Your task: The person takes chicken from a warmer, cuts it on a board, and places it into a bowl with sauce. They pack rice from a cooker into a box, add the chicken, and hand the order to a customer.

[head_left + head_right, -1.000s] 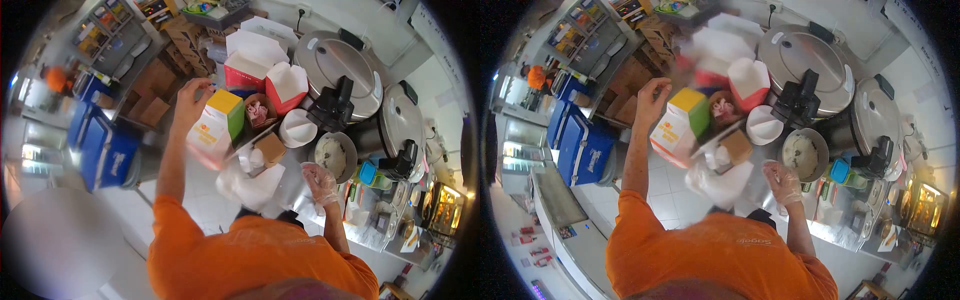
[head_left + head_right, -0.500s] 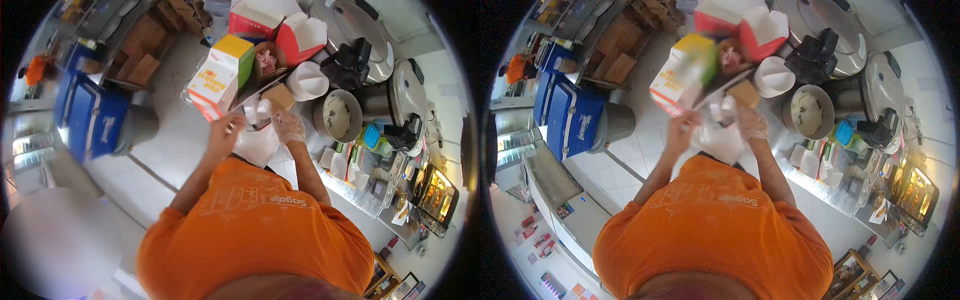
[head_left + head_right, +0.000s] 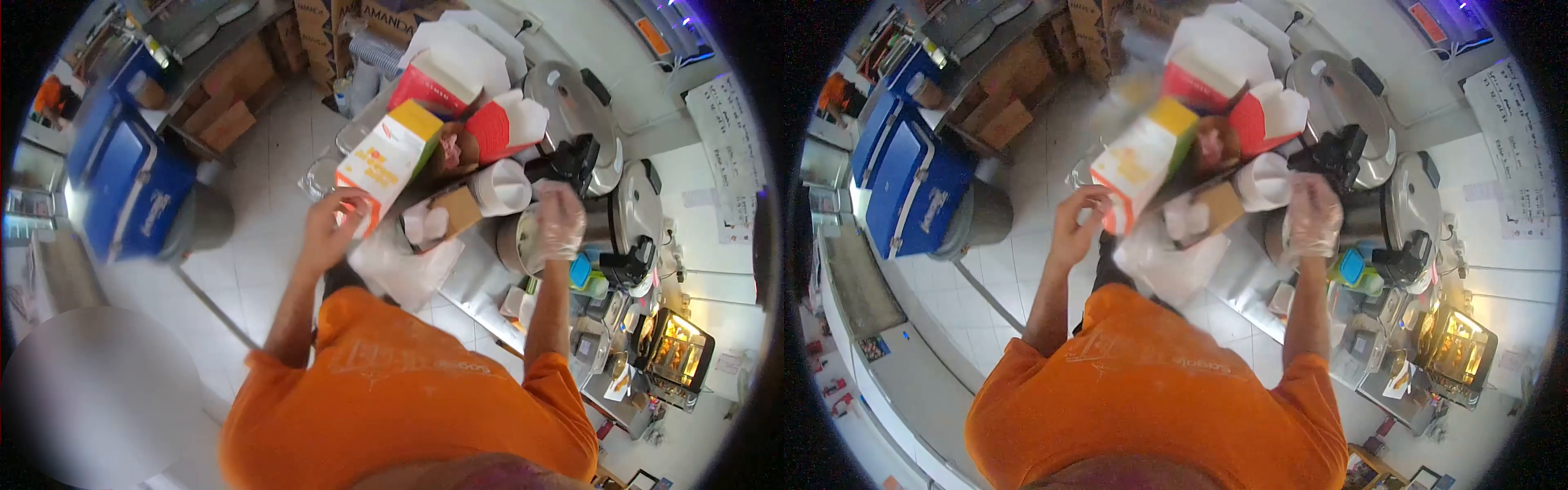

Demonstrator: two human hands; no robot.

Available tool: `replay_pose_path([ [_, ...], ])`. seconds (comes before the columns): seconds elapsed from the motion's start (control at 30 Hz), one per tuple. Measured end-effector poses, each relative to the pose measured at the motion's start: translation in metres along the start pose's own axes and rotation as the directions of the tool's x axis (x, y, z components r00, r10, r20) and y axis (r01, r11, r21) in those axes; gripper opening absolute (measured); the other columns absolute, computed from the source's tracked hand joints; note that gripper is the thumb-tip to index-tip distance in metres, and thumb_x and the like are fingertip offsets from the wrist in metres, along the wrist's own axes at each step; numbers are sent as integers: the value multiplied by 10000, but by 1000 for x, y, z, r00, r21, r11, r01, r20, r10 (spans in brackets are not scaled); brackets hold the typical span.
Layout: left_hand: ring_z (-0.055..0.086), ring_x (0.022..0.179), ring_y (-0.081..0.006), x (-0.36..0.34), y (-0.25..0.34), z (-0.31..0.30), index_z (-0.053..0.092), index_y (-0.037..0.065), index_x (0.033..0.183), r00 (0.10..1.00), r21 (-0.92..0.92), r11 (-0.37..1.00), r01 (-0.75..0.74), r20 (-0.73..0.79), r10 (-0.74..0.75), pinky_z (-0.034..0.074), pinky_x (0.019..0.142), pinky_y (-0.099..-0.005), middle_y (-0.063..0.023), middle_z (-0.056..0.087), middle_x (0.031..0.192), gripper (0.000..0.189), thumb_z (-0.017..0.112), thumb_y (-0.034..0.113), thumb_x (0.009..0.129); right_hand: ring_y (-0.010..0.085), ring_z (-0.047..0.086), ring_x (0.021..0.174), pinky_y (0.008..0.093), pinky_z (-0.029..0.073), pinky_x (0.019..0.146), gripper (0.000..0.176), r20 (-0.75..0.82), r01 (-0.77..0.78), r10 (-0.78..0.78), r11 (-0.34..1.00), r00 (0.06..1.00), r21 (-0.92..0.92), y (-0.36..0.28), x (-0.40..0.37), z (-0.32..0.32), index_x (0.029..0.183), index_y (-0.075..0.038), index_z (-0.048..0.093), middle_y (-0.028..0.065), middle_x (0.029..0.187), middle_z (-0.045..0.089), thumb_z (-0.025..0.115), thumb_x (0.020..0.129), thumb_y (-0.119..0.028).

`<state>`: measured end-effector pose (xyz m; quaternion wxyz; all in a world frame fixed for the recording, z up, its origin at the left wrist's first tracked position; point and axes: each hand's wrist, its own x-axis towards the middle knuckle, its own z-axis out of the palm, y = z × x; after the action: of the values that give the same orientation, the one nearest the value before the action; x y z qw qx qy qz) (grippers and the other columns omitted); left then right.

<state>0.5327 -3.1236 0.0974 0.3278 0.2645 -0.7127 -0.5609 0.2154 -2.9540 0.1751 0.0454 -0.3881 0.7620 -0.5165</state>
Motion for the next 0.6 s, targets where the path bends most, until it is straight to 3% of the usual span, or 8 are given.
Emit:
replay_pose_path([
  [0.13, 600, 820, -134, 75, -19, -47, 637, 32, 991, 983, -67, 998, 11, -180, -23, 458, 751, -283, -48, 654, 900, 145, 606, 108, 872, 161, 582, 700, 309, 461, 667, 313, 19, -83, 88, 979, 996, -188, -67, 118, 21, 868, -14, 673, 47, 721, 623, 553, 913, -300],
  [0.27, 595, 860, -123, 191, -63, -75, 614, 33, 1036, 999, 6, 1000, -19, -41, 19, 444, 752, -281, -34, 646, 888, 229, 644, 177, 860, 358, 613, 858, 392, 471, 772, 404, 197, 226, -140, 816, 970, -532, -101, 260, 112, 955, -18, 663, 144, 925, 672, 501, 902, -384],
  [0.33, 589, 971, -217, 267, -94, -72, 583, 18, 1103, 990, 65, 988, -138, 12, 137, 442, 842, -351, -97, 639, 996, 358, 671, 241, 837, 179, 583, 691, 314, 478, 669, 246, 305, 239, -56, 759, 951, -606, -37, 349, 162, 924, -67, 654, 30, 770, 635, 515, 927, -270],
  [0.4, 562, 1047, -317, 344, -114, -49, 564, 7, 1152, 947, 168, 933, -319, 26, 319, 429, 913, -401, -153, 616, 1099, 440, 685, 263, 815, 198, 610, 717, 316, 498, 683, 254, 807, 857, -292, 138, 514, -497, 56, 429, 196, 913, -61, 651, 43, 787, 656, 524, 910, -280],
  [0.43, 540, 1084, -367, 382, -121, -36, 552, 1, 1177, 902, 226, 875, -427, 45, 429, 418, 946, -421, -179, 598, 1152, 480, 691, 271, 805, 198, 610, 717, 316, 498, 683, 254, 812, 855, -270, 133, 518, -501, 101, 455, 210, 913, -61, 651, 43, 787, 656, 524, 910, -280],
  [0.5, 547, 1087, -388, 443, -119, -5, 543, -2, 1208, 924, 226, 896, -382, 78, 374, 429, 948, -426, -193, 603, 1155, 527, 701, 260, 779, 204, 624, 739, 338, 509, 705, 284, 759, 500, 96, 698, 644, -512, 161, 481, 227, 1054, -65, 632, 67, 916, 667, 547, 889, -280],
  [0.53, 547, 1087, -388, 468, -131, 7, 543, -2, 1208, 924, 206, 900, -383, 85, 374, 429, 948, -426, -193, 603, 1155, 527, 701, 260, 779, 204, 624, 739, 338, 509, 705, 284, 752, 490, 115, 692, 649, -530, 148, 478, 232, 1054, -65, 632, 67, 916, 667, 547, 889, -280],
  [0.6, 590, 1037, -375, 498, -161, 35, 591, -11, 1152, 831, 97, 920, -380, 472, 294, 459, 912, -406, -209, 638, 1081, 485, 708, 252, 761, 224, 645, 788, 372, 511, 719, 433, 627, 121, 601, 667, 496, -735, 100, 454, 238, 1186, -60, 586, 102, 1044, 653, 567, 887, -372],
])
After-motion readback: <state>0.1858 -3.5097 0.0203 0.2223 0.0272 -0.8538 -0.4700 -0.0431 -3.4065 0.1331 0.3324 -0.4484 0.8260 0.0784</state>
